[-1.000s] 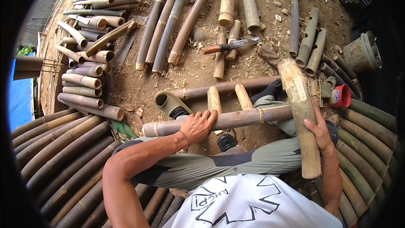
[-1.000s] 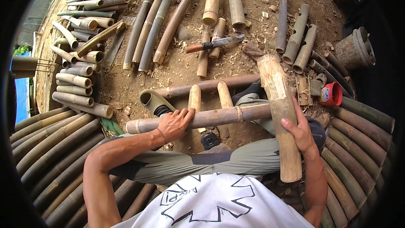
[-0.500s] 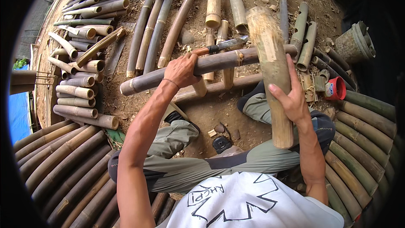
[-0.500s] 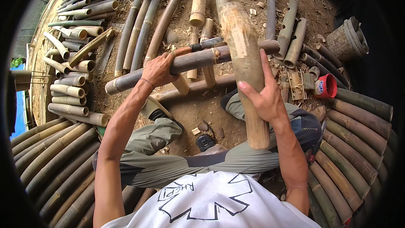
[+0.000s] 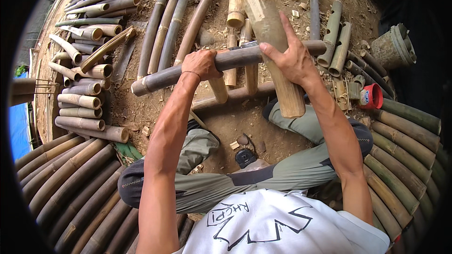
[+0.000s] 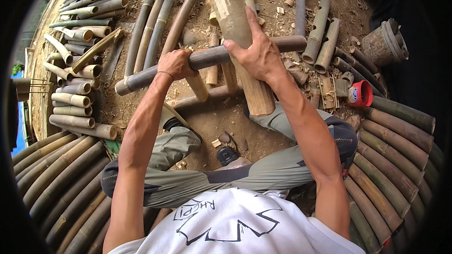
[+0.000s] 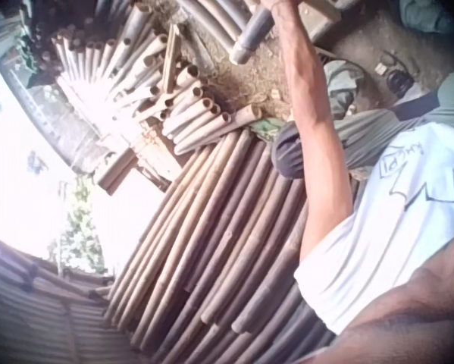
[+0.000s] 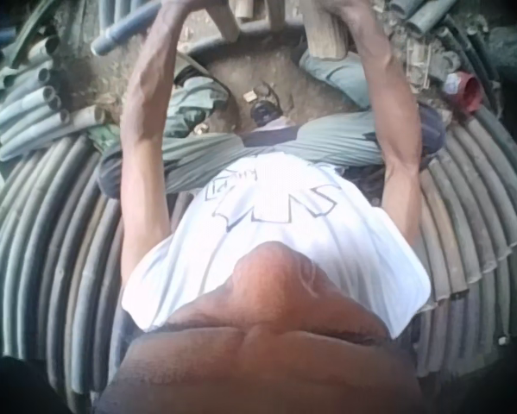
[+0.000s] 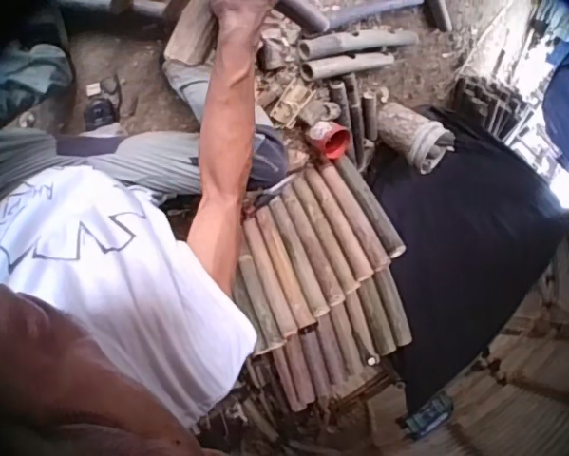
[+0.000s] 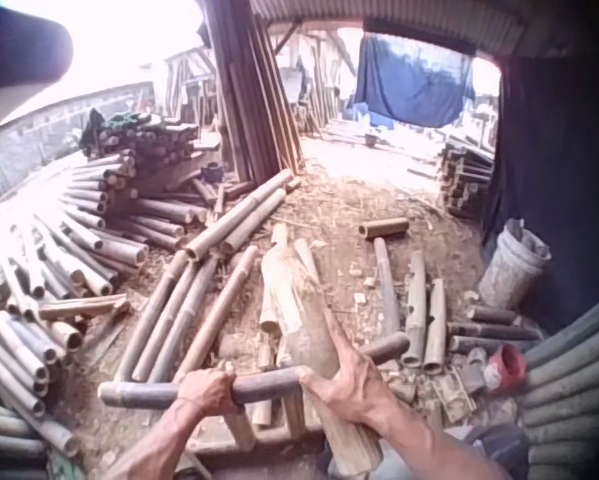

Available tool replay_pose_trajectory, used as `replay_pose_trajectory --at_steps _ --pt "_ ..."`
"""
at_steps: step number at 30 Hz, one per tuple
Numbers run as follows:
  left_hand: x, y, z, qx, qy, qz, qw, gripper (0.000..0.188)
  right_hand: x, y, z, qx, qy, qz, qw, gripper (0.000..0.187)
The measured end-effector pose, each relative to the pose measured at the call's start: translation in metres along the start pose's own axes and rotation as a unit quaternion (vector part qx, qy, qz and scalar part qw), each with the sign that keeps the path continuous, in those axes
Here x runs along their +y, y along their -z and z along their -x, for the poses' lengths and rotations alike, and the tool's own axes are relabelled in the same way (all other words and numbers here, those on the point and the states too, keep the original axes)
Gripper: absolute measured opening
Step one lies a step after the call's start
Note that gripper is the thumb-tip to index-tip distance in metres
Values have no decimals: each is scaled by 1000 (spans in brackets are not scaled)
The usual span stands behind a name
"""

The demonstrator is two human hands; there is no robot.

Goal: The person sits on the ground and uses a chisel and a wooden mallet to carve and shape bamboo segments. They repeatedly strike the chisel to remove material from the bamboo, occasionally rotating the piece to work on different sides.

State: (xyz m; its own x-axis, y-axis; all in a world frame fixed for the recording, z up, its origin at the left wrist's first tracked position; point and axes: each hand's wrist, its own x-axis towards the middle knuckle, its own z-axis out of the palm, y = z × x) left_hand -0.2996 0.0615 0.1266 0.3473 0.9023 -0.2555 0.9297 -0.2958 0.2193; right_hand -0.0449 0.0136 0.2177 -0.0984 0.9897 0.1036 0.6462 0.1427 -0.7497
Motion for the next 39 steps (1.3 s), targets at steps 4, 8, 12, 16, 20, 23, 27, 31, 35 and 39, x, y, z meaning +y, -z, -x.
replay_pose_trajectory --at_steps 4,8,12,16,20,23,27,31,35,39 --pt "-5 5 -1 -10 9 -9 1000 49 26 -14 3 -115 -113 47 986 106" --pt "-11 3 2 2 -28 -41 999 58 33 0 -13 -161 -136 37 977 106" --pt "-13 101 -5 155 89 23 984 72 32 3 -7 -169 -156 20 973 103" --pt "-53 86 -6 168 268 89 944 86 44 3 -16 -167 -116 44 978 107" --pt "-74 -5 21 2 316 96 944 88 22 5 -11 -218 -129 43 966 103" --pt "-56 37 -23 120 264 85 953 89 39 11 -14 -172 -97 78 977 101" --pt "-33 70 -21 157 241 142 947 85 22 12 -17 -199 -135 30 970 104" --pt "-23 -8 2 40 284 131 949 77 11 0 2 -213 -117 97 965 104" --pt "-14 3 -19 10 79 134 988 74 29 11 -7 -170 -121 38 977 105" --pt "3 -6 22 59 -61 34 996 78 28 1 -5 -160 -120 -15 980 104"
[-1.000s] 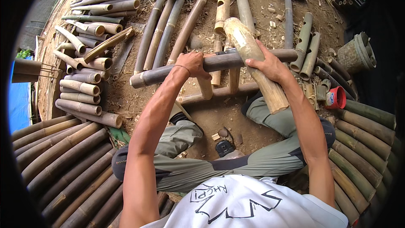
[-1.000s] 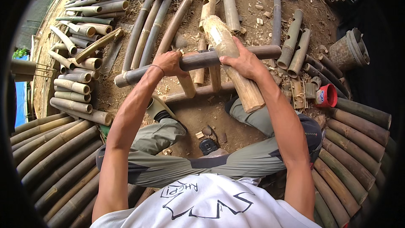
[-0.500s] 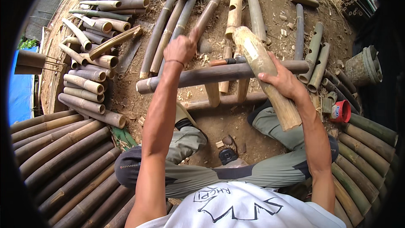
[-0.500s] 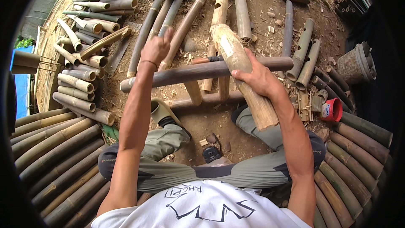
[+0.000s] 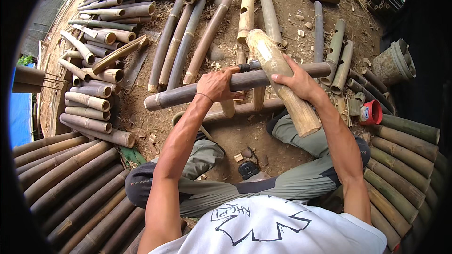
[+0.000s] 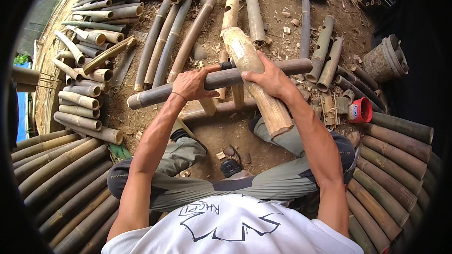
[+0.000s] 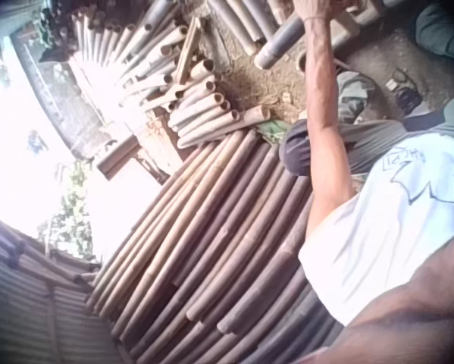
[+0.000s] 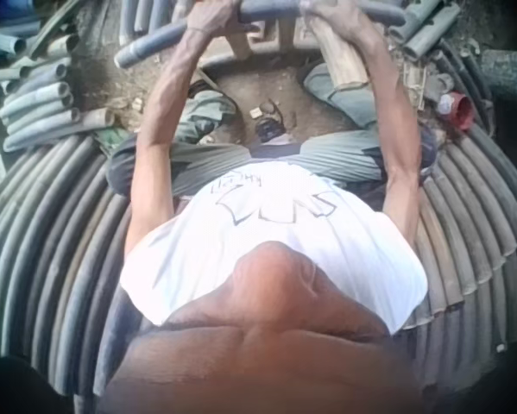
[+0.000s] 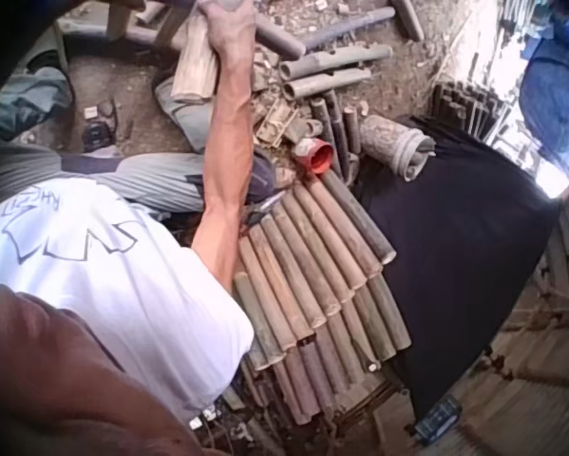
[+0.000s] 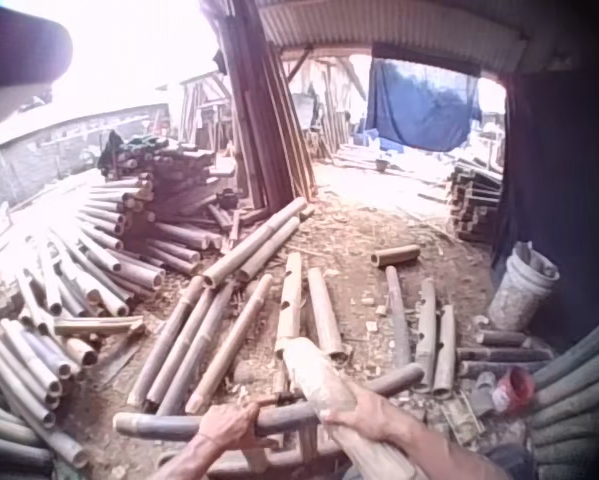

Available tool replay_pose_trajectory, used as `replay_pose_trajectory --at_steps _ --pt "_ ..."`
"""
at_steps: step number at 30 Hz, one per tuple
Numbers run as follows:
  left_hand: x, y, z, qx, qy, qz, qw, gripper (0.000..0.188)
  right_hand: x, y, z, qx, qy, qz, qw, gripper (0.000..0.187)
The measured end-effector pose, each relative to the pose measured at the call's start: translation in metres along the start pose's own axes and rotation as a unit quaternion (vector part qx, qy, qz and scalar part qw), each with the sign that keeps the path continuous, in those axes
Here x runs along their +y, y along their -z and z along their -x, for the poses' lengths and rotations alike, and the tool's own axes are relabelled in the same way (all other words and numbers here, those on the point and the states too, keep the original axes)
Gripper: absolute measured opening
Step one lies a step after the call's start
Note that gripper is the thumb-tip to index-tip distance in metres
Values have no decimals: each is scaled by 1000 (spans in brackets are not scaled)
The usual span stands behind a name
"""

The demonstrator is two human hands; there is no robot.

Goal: The person sits on the ground and uses a chisel and a wooden mallet to carve and shape bamboo segments. They repeatedly strike the chisel to remove material from the bamboo, occasionally rotating the piece to work on different sides.

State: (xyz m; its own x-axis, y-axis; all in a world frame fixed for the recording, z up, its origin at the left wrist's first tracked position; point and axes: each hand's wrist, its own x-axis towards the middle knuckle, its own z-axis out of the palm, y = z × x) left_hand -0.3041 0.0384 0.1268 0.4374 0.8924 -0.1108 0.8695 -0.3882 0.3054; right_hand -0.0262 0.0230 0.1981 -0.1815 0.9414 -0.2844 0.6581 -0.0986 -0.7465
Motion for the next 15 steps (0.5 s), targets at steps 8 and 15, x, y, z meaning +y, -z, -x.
replay_pose_trajectory --at_steps 8,15 --pt "12 8 -12 -18 27 -18 999 62 -2 -24 15 32 7 64 997 100" --pt "11 5 -5 -11 47 -19 999 58 -18 -7 17 78 81 -83 990 100"
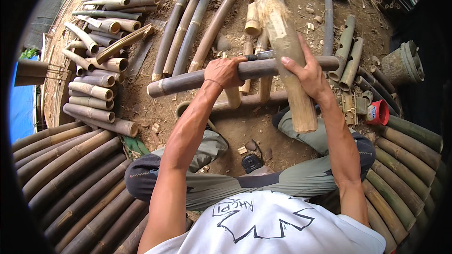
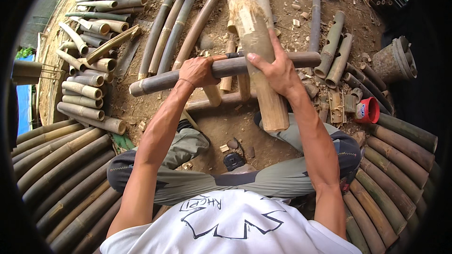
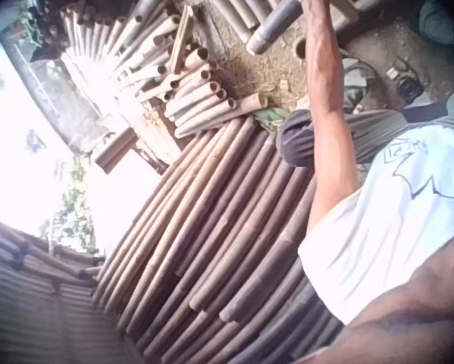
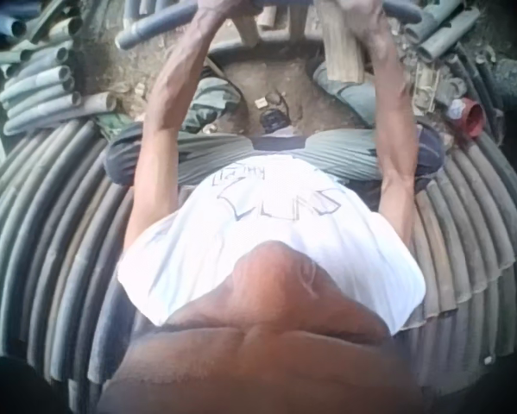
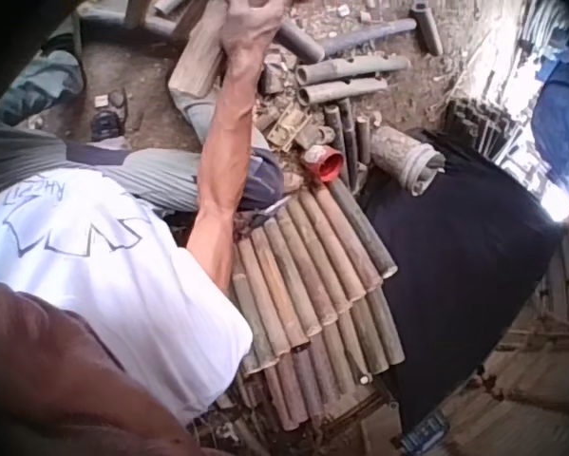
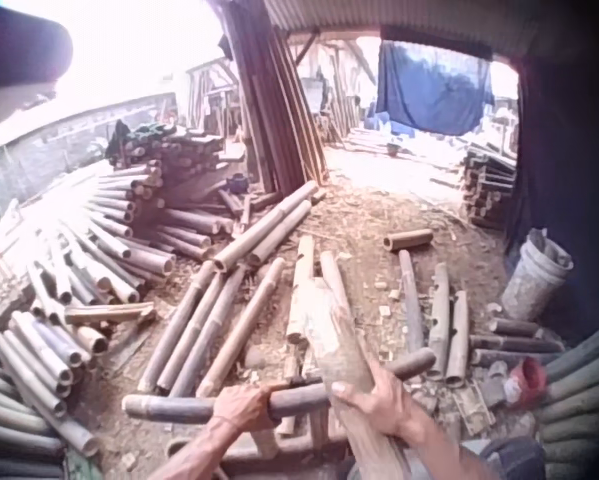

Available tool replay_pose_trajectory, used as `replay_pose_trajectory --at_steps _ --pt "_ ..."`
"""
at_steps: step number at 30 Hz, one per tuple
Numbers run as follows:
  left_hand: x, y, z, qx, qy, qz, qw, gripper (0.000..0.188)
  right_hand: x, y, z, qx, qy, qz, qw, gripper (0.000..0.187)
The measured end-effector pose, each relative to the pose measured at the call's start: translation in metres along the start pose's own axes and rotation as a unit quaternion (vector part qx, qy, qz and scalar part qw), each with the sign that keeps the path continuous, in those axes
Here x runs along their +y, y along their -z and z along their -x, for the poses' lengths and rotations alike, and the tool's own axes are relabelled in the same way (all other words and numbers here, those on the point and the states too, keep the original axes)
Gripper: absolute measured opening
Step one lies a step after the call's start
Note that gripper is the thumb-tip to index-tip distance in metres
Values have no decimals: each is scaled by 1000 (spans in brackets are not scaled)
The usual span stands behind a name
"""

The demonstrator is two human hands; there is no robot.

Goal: The person sits on the ground and uses a chisel and a wooden mallet to carve and shape bamboo segments. They repeatedly strike the chisel to remove material from the bamboo, occasionally rotating the piece to work on different sides.

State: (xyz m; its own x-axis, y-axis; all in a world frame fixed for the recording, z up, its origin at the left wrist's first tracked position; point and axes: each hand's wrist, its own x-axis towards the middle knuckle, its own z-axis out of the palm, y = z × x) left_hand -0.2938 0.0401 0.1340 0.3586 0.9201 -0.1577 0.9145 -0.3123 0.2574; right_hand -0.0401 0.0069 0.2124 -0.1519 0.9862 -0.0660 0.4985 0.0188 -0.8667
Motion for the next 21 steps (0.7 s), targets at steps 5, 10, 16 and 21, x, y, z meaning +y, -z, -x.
replay_pose_trajectory --at_steps 5,10,16,21 --pt "0 -4 3 25 -10 -5 1000 52 21 -20 4 -45 -26 -80 995 90" --pt "-12 2 14 -13 -19 -38 999 46 27 13 45 -20 1 -163 986 77" --pt "-114 115 87 64 131 -43 988 47 12 145 137 64 -15 -178 982 68" --pt "-215 147 175 155 348 -53 923 54 33 245 205 247 -71 -129 958 65"
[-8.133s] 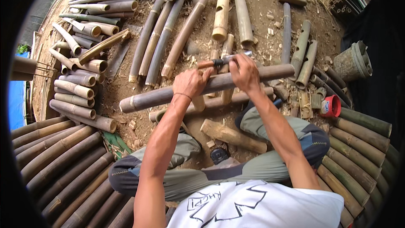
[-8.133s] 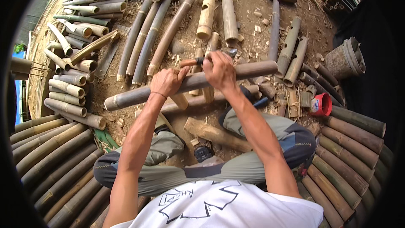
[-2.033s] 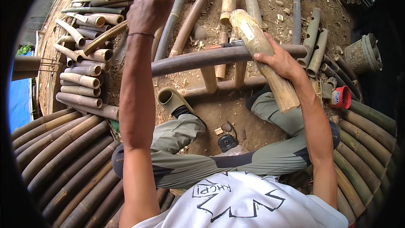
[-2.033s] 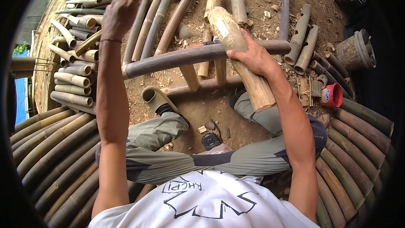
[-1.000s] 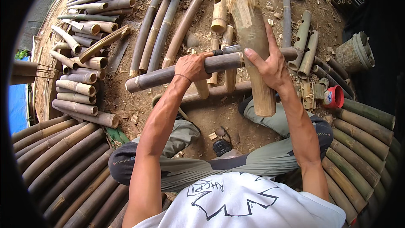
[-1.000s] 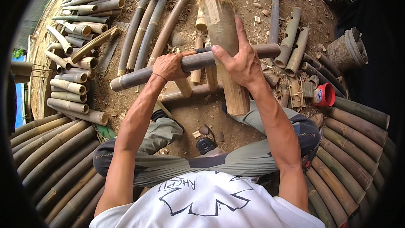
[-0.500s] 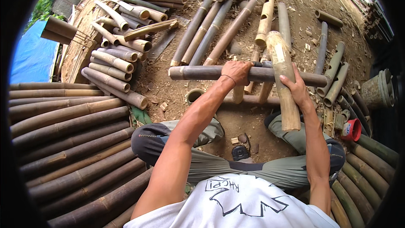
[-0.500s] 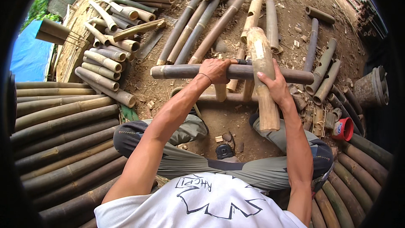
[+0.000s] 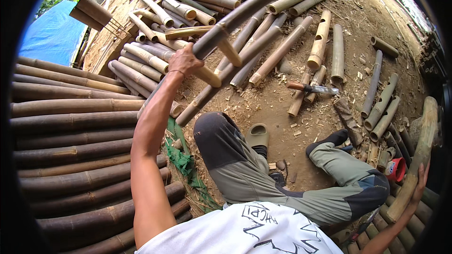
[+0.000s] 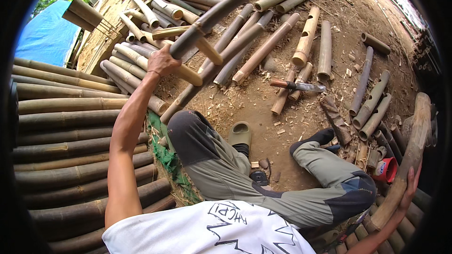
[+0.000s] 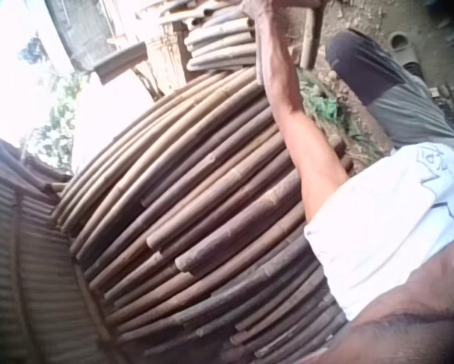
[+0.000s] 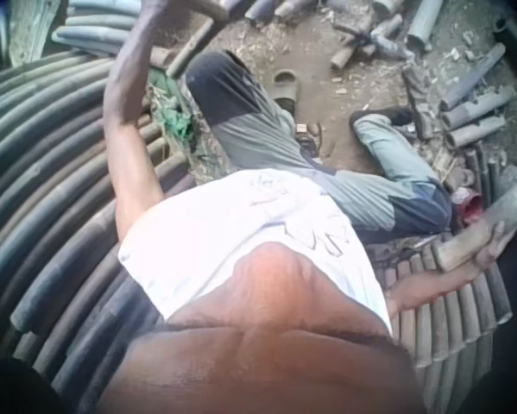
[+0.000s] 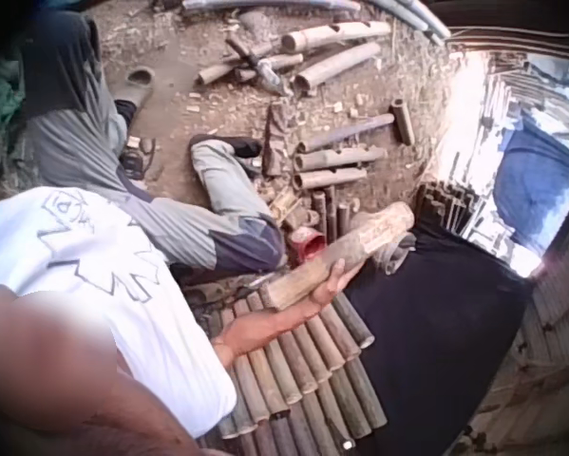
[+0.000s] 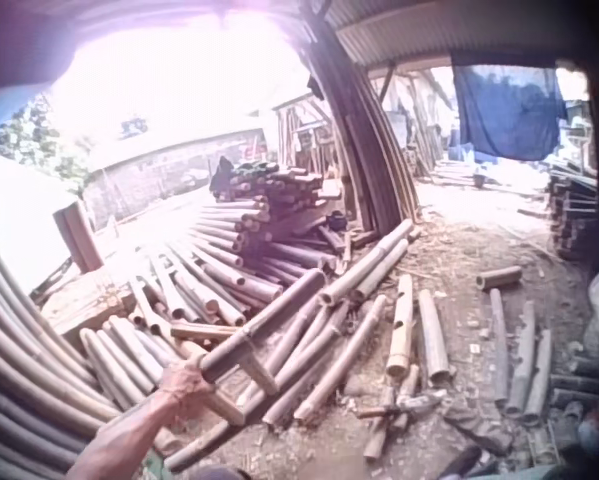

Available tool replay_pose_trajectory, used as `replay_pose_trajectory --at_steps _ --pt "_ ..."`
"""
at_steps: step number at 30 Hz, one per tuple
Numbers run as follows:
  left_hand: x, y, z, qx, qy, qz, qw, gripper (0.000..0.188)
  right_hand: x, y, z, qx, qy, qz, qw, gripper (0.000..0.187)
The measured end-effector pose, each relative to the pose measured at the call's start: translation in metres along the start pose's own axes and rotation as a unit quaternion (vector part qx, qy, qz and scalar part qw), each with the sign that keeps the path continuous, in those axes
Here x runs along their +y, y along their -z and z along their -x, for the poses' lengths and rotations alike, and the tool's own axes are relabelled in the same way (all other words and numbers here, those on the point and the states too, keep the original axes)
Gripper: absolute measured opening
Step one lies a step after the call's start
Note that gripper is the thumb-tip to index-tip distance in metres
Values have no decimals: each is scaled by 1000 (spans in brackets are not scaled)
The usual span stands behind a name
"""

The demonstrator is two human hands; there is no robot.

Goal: The person sits on the ground and uses a chisel and a wooden mallet to carve and shape bamboo segments. They repeatedly strike the chisel to remove material from the bamboo, occasionally rotating the piece to work on different sides.

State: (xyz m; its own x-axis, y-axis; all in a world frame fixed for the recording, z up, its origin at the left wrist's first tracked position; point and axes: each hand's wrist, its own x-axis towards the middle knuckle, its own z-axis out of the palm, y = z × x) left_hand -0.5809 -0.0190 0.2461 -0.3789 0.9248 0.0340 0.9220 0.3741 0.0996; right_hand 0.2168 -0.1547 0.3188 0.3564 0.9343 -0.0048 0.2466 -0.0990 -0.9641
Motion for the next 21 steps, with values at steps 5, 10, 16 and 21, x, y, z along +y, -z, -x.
replay_pose_trajectory --at_steps 5,10,16,21 --pt "-79 -32 -14 45 138 -20 989 58 72 107 23 79 -54 97 991 66" --pt "-145 -94 -36 -30 136 -41 989 59 164 118 78 120 -166 37 978 70" --pt "-2 -73 -72 122 -198 59 971 41 215 90 82 133 -229 313 912 102" --pt "273 46 84 -345 -515 548 562 31 245 20 31 100 -173 422 884 108"
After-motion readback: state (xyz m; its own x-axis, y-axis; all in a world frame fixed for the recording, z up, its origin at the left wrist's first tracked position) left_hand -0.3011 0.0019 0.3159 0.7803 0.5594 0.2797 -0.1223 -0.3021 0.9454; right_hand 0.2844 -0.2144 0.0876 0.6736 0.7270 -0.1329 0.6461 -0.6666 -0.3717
